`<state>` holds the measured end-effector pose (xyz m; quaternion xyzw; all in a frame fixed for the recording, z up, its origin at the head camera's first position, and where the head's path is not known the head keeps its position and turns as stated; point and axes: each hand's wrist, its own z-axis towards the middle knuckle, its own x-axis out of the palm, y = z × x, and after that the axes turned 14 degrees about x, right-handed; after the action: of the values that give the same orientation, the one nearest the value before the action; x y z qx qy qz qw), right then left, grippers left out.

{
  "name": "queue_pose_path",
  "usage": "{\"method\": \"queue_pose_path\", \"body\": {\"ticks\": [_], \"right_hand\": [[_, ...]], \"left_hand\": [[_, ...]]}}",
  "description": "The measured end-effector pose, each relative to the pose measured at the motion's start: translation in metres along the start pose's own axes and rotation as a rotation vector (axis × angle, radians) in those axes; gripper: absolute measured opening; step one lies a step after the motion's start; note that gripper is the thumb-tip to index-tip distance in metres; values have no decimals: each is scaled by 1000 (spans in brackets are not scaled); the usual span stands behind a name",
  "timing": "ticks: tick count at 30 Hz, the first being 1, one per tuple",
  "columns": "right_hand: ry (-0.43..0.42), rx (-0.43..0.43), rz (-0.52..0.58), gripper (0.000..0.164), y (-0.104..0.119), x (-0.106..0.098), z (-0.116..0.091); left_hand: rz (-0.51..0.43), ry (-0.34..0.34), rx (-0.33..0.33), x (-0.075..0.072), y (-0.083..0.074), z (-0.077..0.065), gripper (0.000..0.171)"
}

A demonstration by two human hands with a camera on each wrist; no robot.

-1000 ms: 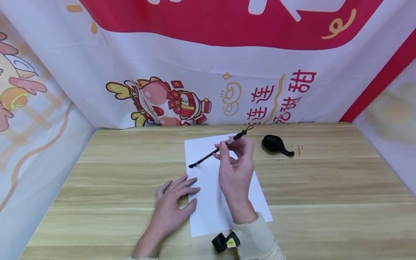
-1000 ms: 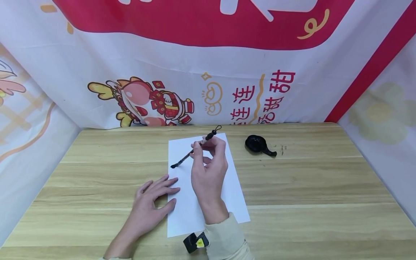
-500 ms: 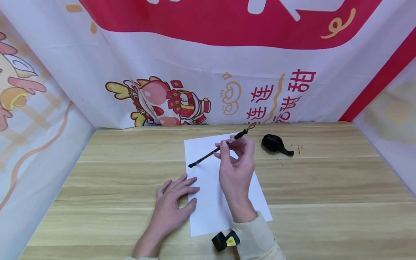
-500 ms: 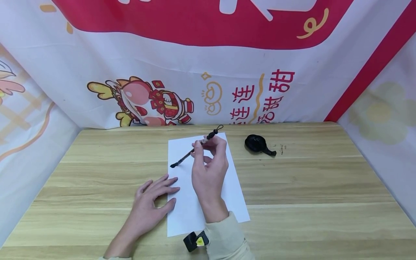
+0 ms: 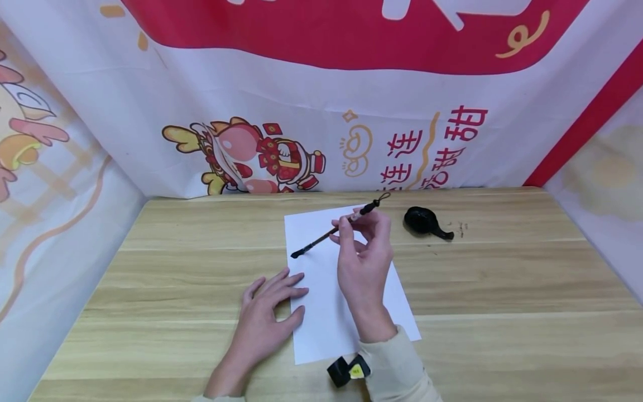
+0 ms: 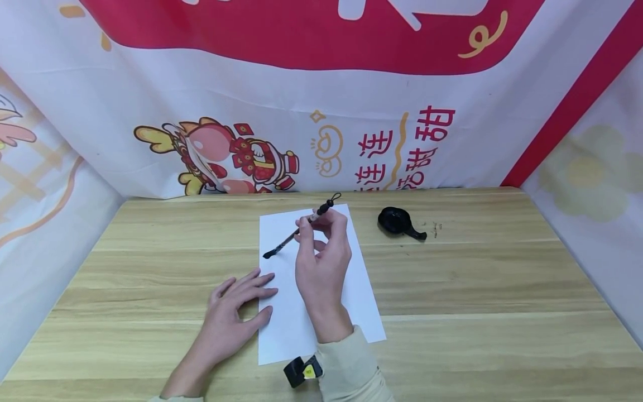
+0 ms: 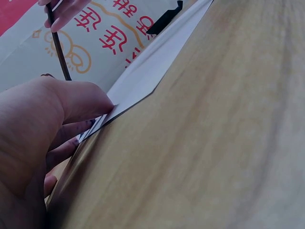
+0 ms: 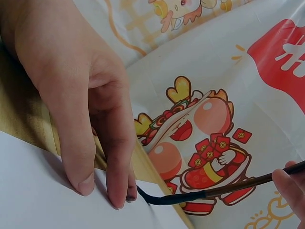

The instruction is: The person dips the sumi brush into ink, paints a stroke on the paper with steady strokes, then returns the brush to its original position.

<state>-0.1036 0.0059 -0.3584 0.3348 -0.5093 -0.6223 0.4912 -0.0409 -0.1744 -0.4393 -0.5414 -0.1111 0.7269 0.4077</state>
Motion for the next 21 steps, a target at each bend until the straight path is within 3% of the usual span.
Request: {"method": "queue_pose_path", "body": {"ticks": [21], "right_hand": [[9, -23, -71, 27, 3, -1, -1]], "left_hand": [[-5, -4, 14, -1, 0, 1, 32]]}}
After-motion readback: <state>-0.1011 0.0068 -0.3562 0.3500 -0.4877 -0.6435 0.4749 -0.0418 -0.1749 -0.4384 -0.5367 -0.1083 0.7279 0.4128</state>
